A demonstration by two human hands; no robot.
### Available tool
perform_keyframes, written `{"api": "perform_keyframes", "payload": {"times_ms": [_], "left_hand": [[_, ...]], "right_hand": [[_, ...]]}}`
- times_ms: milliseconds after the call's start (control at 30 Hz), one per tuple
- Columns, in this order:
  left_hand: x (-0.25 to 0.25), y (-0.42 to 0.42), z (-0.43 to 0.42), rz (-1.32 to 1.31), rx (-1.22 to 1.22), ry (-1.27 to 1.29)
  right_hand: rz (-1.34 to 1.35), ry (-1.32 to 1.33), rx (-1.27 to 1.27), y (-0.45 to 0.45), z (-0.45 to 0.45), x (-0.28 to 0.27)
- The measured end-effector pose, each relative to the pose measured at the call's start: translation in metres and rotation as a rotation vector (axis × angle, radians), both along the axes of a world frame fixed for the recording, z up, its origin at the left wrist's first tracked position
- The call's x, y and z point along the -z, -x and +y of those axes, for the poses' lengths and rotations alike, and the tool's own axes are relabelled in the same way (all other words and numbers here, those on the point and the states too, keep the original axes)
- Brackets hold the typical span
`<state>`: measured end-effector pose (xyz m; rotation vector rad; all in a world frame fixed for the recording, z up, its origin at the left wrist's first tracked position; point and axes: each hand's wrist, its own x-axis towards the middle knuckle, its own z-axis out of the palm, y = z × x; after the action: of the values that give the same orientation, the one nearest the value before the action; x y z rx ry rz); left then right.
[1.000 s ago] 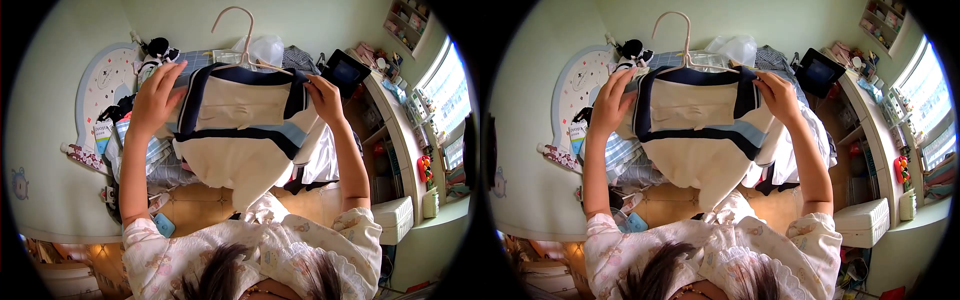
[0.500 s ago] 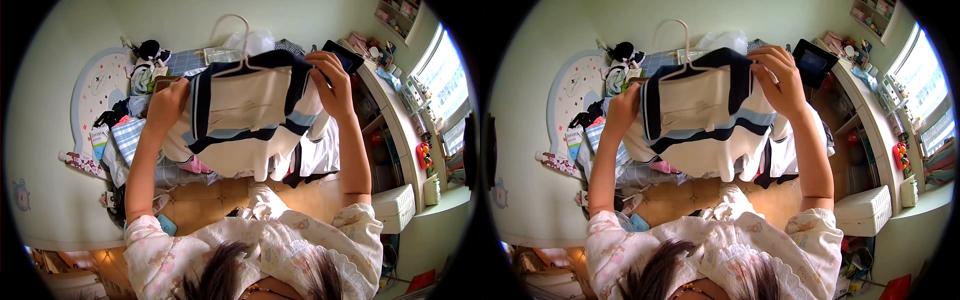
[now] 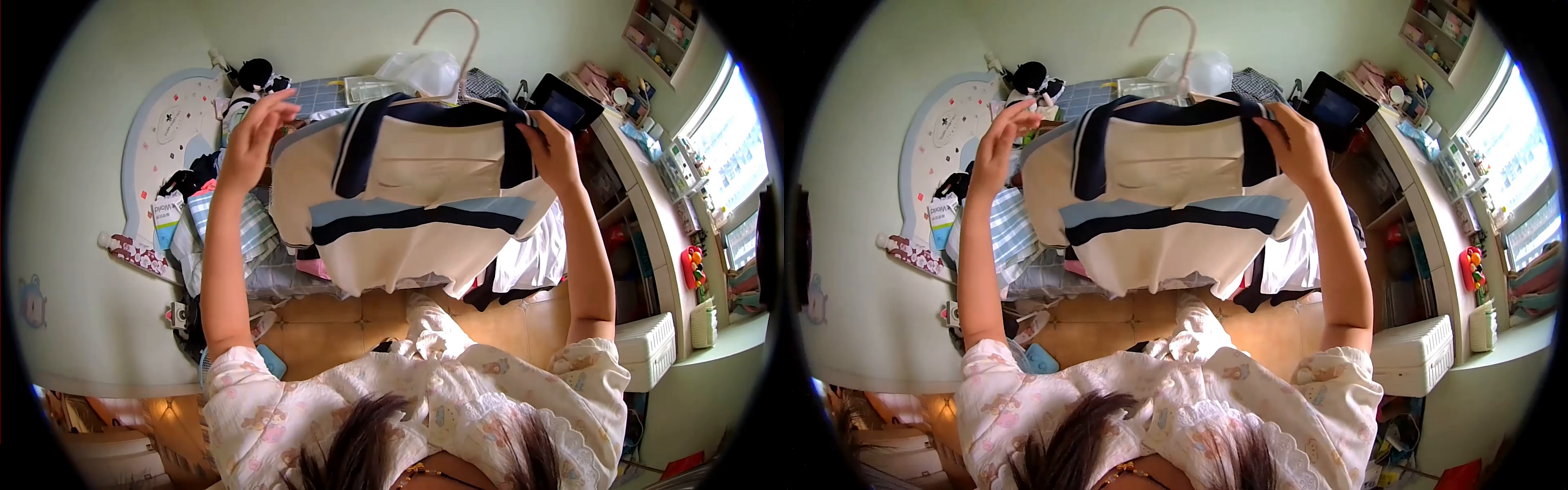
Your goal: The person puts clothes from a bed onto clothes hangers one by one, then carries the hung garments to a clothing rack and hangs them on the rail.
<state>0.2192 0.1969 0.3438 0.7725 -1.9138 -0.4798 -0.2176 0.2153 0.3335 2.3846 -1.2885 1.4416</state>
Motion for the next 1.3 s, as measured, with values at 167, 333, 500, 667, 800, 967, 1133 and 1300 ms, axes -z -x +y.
{"api": "perform_keyframes", "payload": {"times_ms": [167, 333, 500, 667, 800, 967, 1133, 1300], "left_hand": [[0.054, -0.04, -0.009, -0.139, -0.025, -0.351], [0.046, -0.064, -0.026, 0.124, -0.189, -0.11], [-0.007, -0.024, 0.0, -0.555, -0.591, 0.513], [-0.027, 0.054, 0.026, -0.551, -0.326, 0.515], [0.007, 0.069, 0.004, -0.462, -0.321, 0.409], [0.03, 0.086, -0.003, -0.332, -0.286, 0.401], [0.036, 0.123, 0.023, -0.349, -0.071, 0.455], [0.065, 0.158, 0.028, -0.42, 0.143, 0.219]], "right_hand": [[-0.102, -0.016, 0.079, 0.022, 0.003, 0.003], [-0.031, 0.027, 0.07, 0.037, 0.003, 0.005], [-0.087, -0.008, 0.059, 0.031, 0.013, 0.005], [-0.049, -0.05, -0.006, 0.013, 0.021, -0.007], [0.143, -0.015, 0.069, 0.02, 0.028, -0.013], [0.058, -0.069, 0.044, 0.046, 0.055, -0.012], [0.104, -0.072, 0.211, 0.087, 0.102, 0.025], [0.041, -0.094, 0.338, 0.12, 0.143, 0.06]]}}
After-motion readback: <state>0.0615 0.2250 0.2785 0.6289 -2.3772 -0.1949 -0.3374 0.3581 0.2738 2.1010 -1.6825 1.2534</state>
